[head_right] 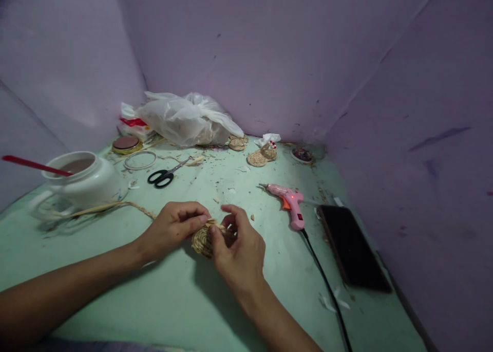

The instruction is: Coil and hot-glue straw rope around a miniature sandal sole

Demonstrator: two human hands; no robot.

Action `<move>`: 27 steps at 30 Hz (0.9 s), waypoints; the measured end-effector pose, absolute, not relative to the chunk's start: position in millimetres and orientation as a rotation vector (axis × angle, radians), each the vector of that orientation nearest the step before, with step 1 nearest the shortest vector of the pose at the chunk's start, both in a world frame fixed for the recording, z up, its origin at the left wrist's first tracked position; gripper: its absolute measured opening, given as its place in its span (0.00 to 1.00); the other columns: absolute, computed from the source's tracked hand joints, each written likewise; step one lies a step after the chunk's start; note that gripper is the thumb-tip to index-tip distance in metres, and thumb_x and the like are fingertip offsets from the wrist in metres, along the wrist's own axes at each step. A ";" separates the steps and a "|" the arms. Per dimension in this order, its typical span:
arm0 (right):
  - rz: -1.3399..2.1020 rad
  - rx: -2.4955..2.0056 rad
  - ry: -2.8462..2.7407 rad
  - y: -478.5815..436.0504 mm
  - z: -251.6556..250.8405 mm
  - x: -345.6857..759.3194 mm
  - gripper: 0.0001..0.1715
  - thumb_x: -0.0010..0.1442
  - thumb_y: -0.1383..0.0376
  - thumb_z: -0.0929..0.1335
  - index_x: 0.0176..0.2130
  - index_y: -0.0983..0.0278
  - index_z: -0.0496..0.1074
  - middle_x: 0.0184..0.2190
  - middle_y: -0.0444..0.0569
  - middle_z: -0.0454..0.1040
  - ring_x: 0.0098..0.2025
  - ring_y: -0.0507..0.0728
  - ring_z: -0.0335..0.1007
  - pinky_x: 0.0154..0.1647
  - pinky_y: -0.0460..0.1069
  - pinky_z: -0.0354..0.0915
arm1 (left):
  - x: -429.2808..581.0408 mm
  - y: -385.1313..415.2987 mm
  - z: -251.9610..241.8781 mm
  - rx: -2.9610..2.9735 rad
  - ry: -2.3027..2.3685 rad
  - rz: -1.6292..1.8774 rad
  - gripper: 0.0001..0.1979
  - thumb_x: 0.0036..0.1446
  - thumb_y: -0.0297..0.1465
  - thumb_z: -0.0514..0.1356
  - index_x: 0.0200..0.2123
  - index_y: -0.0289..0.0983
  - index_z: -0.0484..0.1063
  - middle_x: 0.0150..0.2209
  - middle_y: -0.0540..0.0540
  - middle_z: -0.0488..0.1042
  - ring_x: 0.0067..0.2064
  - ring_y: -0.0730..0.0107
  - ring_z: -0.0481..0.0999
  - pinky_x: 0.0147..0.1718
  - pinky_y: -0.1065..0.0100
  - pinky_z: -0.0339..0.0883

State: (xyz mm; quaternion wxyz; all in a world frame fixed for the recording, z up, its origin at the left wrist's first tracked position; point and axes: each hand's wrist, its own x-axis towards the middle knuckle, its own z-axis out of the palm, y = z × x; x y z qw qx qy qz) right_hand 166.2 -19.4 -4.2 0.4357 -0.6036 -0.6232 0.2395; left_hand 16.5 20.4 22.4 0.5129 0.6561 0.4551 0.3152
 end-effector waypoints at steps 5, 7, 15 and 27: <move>0.641 -1.526 -1.500 -18.0 -2.9 166.0 0.26 0.53 0.62 0.67 0.51 0.58 0.59 0.29 0.41 0.69 0.25 0.51 0.67 0.25 0.46 0.63 | 17.2 20.6 22.9 1.536 1.103 0.749 0.09 0.49 0.33 0.56 0.26 0.33 0.71 0.22 0.51 0.67 0.26 0.75 0.63 0.26 0.74 0.58; 0.665 -1.541 -1.488 -15.7 -4.2 166.8 0.26 0.53 0.63 0.67 0.51 0.58 0.59 0.29 0.41 0.70 0.24 0.51 0.67 0.25 0.46 0.63 | 16.5 21.0 22.1 1.527 1.108 0.724 0.10 0.49 0.33 0.55 0.26 0.33 0.72 0.21 0.51 0.66 0.25 0.75 0.62 0.24 0.74 0.56; 0.798 -1.571 -1.628 -12.1 -16.1 173.5 0.28 0.54 0.66 0.65 0.55 0.61 0.57 0.36 0.48 0.72 0.30 0.54 0.70 0.29 0.48 0.65 | 17.7 25.3 7.1 1.347 1.180 0.574 0.12 0.44 0.28 0.56 0.35 0.31 0.70 0.22 0.52 0.68 0.24 0.75 0.64 0.25 0.72 0.56; 0.123 -2.498 -1.662 40.1 10.0 309.4 0.32 0.51 0.48 0.64 0.44 0.70 0.72 0.30 0.60 0.76 0.36 0.71 0.72 0.27 0.55 0.61 | 18.8 31.1 -3.2 1.321 1.224 0.544 0.15 0.43 0.26 0.56 0.38 0.31 0.68 0.20 0.55 0.65 0.20 0.78 0.58 0.20 0.73 0.49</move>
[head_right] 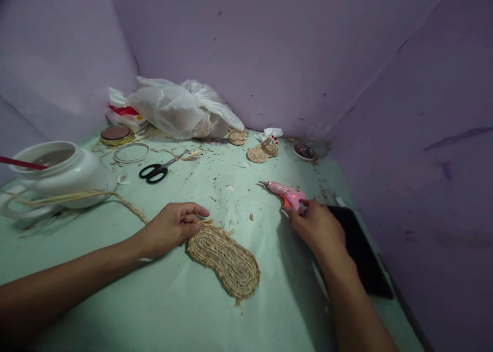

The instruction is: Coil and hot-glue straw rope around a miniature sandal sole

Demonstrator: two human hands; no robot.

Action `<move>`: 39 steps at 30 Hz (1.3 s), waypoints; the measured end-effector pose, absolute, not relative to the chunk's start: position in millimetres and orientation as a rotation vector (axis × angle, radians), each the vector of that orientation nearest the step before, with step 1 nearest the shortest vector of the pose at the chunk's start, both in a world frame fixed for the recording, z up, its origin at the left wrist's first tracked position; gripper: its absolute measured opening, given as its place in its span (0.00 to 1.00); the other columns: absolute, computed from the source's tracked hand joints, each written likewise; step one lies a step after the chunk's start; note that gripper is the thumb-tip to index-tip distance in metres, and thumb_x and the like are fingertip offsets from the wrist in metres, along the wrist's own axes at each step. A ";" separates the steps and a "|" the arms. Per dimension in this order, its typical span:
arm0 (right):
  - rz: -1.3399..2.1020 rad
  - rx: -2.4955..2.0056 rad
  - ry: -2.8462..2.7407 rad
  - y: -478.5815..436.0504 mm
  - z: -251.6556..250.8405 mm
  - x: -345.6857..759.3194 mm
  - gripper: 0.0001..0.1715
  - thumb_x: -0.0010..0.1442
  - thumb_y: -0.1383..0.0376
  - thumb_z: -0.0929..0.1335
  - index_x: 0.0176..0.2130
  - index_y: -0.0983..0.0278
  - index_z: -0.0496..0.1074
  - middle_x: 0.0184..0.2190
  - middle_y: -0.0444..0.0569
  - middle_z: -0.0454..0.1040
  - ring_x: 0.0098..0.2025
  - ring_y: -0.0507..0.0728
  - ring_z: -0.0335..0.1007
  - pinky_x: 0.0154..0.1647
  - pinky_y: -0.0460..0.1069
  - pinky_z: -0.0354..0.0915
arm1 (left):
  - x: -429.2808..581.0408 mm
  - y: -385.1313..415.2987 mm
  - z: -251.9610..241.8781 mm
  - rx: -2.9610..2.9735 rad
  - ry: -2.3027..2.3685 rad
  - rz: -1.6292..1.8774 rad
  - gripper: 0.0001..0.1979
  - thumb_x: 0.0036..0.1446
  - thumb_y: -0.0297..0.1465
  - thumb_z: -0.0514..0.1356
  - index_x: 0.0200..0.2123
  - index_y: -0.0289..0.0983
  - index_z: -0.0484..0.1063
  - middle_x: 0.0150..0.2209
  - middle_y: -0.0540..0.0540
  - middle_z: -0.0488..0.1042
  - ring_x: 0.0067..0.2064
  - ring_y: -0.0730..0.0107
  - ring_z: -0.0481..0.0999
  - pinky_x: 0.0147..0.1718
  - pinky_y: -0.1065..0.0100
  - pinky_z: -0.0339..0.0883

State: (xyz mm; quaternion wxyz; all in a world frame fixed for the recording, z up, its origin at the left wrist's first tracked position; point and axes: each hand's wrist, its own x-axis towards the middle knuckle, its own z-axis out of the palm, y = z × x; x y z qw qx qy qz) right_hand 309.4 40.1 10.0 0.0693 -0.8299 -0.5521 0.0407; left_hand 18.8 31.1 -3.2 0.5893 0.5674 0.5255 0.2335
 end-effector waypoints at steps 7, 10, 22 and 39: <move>0.370 -2.535 -1.506 54.4 4.5 307.4 0.33 0.52 0.48 0.63 0.45 0.71 0.70 0.20 0.54 0.75 0.32 0.66 0.74 0.25 0.52 0.61 | 18.5 31.6 -4.7 1.331 1.232 0.528 0.15 0.43 0.27 0.56 0.38 0.32 0.67 0.20 0.54 0.65 0.20 0.78 0.59 0.20 0.73 0.50; 0.358 -2.553 -1.425 58.8 4.9 306.4 0.34 0.49 0.47 0.65 0.43 0.71 0.69 0.18 0.53 0.74 0.27 0.65 0.74 0.23 0.51 0.59 | 18.8 31.0 -5.3 1.338 1.240 0.532 0.14 0.44 0.27 0.56 0.38 0.31 0.67 0.20 0.54 0.65 0.21 0.77 0.59 0.21 0.73 0.51; 0.754 -2.322 -1.154 50.6 4.5 304.7 0.18 0.39 0.65 0.71 0.34 0.66 0.70 0.12 0.42 0.67 0.18 0.56 0.66 0.16 0.46 0.56 | 16.4 31.8 -12.5 1.387 1.231 0.550 0.13 0.45 0.27 0.55 0.38 0.32 0.68 0.20 0.54 0.66 0.20 0.77 0.59 0.20 0.73 0.51; 1.245 -1.555 -1.288 -44.0 -1.6 268.6 0.21 0.49 0.54 0.70 0.42 0.61 0.72 0.35 0.52 0.74 0.32 0.56 0.68 0.26 0.47 0.64 | 16.2 33.6 -16.1 1.417 1.272 0.548 0.14 0.44 0.26 0.56 0.38 0.33 0.70 0.20 0.52 0.68 0.21 0.75 0.62 0.20 0.73 0.54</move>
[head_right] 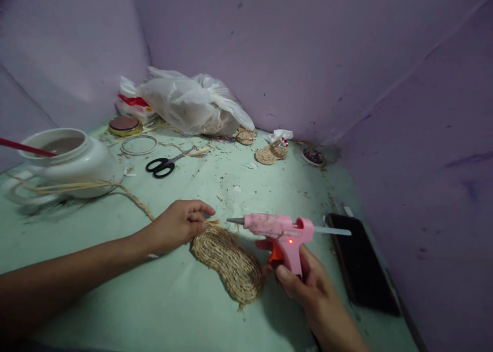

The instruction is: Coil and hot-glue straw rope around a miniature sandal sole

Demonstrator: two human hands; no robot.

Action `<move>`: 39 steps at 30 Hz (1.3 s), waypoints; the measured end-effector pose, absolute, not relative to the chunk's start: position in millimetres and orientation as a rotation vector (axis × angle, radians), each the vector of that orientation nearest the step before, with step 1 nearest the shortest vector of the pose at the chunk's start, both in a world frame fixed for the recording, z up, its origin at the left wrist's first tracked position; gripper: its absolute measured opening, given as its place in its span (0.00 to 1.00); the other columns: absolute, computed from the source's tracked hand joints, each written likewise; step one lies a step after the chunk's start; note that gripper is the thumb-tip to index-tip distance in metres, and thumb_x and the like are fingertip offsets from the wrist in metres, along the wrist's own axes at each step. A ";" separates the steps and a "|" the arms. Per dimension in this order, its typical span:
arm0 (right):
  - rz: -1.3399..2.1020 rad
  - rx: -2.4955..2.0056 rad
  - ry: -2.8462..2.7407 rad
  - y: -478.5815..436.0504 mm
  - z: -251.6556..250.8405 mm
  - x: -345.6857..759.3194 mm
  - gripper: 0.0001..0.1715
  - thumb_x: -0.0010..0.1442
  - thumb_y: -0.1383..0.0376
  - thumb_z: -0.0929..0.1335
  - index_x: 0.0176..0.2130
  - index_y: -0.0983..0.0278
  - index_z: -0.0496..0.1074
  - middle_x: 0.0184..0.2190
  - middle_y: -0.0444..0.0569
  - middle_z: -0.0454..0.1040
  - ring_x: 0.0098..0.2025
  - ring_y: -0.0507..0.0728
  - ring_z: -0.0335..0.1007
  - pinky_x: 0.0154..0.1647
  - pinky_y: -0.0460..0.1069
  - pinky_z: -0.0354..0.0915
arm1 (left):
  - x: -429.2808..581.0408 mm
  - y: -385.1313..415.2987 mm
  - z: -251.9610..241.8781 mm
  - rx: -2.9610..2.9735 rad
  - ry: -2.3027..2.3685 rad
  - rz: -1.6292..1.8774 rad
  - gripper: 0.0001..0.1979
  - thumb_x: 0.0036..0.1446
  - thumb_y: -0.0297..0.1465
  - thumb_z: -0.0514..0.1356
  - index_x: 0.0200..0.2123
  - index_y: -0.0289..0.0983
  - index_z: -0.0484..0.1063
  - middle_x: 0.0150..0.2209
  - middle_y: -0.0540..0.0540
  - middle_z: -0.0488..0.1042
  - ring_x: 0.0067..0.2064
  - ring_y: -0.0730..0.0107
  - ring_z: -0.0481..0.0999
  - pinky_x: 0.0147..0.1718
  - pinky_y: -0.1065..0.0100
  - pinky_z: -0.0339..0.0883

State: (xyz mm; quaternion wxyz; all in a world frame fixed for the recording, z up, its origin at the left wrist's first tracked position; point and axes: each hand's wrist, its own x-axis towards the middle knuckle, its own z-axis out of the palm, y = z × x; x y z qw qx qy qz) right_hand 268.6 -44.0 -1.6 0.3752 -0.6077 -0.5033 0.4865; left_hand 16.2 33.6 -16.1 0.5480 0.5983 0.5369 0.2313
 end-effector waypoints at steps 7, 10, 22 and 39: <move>0.784 -1.754 -1.552 -50.1 -9.7 244.1 0.14 0.52 0.55 0.67 0.27 0.64 0.72 0.24 0.48 0.74 0.27 0.58 0.69 0.29 0.49 0.66 | 16.5 33.3 -17.9 1.376 1.250 0.545 0.14 0.44 0.26 0.56 0.38 0.33 0.69 0.21 0.51 0.70 0.21 0.76 0.63 0.20 0.72 0.54; 0.725 -1.729 -1.640 -50.9 -11.7 242.5 0.15 0.52 0.56 0.66 0.27 0.64 0.74 0.24 0.48 0.74 0.27 0.57 0.69 0.29 0.48 0.65 | 16.2 33.9 -19.4 1.378 1.246 0.541 0.14 0.44 0.27 0.56 0.38 0.33 0.69 0.21 0.51 0.70 0.21 0.75 0.63 0.20 0.72 0.55; 0.686 -1.743 -1.747 -48.2 -12.7 241.2 0.16 0.54 0.55 0.65 0.24 0.63 0.70 0.20 0.45 0.68 0.21 0.54 0.61 0.20 0.47 0.59 | 15.7 32.5 -18.6 1.405 1.255 0.541 0.15 0.43 0.28 0.57 0.38 0.34 0.69 0.21 0.51 0.70 0.22 0.74 0.64 0.21 0.71 0.56; 0.652 -1.734 -1.748 -50.8 -12.2 245.0 0.17 0.53 0.55 0.65 0.22 0.63 0.70 0.18 0.45 0.67 0.20 0.54 0.62 0.19 0.47 0.59 | 17.0 32.4 -15.3 1.388 1.266 0.544 0.15 0.43 0.26 0.57 0.38 0.33 0.69 0.21 0.51 0.70 0.21 0.73 0.64 0.21 0.71 0.56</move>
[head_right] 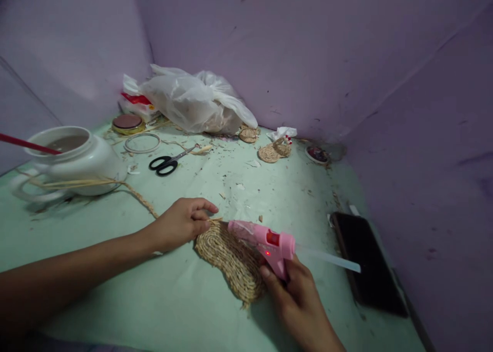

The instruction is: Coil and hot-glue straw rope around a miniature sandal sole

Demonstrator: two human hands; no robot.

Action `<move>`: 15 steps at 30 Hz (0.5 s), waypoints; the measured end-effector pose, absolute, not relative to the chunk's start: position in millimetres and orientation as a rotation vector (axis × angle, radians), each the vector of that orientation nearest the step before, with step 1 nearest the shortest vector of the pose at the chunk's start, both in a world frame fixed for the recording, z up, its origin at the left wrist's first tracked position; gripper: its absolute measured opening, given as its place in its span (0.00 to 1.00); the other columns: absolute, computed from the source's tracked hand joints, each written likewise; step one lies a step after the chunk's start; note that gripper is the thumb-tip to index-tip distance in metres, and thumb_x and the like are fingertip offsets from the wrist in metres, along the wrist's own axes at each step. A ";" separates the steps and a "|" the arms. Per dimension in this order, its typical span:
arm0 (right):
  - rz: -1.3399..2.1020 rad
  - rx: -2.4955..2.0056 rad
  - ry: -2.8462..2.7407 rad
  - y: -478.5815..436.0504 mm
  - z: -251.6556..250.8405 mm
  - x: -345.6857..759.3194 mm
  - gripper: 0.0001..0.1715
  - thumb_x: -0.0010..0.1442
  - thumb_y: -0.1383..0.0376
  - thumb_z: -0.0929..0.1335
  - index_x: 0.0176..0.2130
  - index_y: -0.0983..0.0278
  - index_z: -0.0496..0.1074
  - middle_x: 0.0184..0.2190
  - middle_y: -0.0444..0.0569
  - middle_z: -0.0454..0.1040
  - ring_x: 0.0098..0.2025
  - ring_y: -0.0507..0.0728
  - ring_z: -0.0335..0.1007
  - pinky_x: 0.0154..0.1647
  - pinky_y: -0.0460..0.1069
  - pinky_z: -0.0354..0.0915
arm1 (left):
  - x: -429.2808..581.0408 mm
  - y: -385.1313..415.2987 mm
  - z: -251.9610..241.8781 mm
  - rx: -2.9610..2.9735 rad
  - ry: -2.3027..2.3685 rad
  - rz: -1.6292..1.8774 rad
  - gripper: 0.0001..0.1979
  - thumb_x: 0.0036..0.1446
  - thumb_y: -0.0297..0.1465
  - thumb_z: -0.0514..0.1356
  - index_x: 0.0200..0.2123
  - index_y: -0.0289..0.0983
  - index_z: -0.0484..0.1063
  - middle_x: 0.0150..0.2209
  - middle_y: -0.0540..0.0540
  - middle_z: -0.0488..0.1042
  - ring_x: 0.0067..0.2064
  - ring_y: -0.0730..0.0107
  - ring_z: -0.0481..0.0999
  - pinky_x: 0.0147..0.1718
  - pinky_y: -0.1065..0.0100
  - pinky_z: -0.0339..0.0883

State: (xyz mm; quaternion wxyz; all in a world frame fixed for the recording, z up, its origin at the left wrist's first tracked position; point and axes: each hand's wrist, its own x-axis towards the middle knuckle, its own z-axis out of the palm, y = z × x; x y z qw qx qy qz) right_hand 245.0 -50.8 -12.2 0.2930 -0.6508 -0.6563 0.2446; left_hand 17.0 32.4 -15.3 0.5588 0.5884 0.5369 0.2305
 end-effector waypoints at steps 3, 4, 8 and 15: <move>0.664 -1.744 -1.728 -50.8 -12.7 243.7 0.18 0.53 0.54 0.65 0.20 0.63 0.69 0.18 0.45 0.67 0.20 0.54 0.62 0.19 0.47 0.58 | 17.3 32.5 -13.7 1.370 1.259 0.541 0.15 0.43 0.26 0.57 0.38 0.33 0.69 0.20 0.51 0.69 0.21 0.74 0.63 0.21 0.72 0.56; 0.666 -1.745 -1.728 -50.6 -12.6 243.2 0.18 0.53 0.55 0.65 0.20 0.63 0.69 0.18 0.45 0.67 0.20 0.54 0.62 0.19 0.47 0.58 | 17.4 32.5 -13.4 1.366 1.255 0.540 0.15 0.43 0.25 0.57 0.38 0.33 0.68 0.21 0.51 0.69 0.21 0.74 0.63 0.21 0.72 0.56; 0.685 -1.765 -1.713 -51.4 -10.0 246.1 0.17 0.52 0.55 0.65 0.20 0.62 0.68 0.18 0.45 0.67 0.21 0.54 0.62 0.20 0.47 0.59 | 17.2 32.4 -12.1 1.361 1.250 0.542 0.15 0.43 0.25 0.56 0.38 0.32 0.68 0.21 0.52 0.69 0.21 0.75 0.62 0.21 0.71 0.55; 0.860 -1.749 -1.355 -33.8 0.8 264.2 0.12 0.46 0.57 0.70 0.26 0.63 0.68 0.18 0.41 0.64 0.20 0.51 0.57 0.18 0.45 0.55 | 17.5 32.0 -8.6 1.350 1.250 0.540 0.14 0.43 0.25 0.56 0.37 0.33 0.68 0.19 0.53 0.67 0.20 0.75 0.62 0.21 0.72 0.54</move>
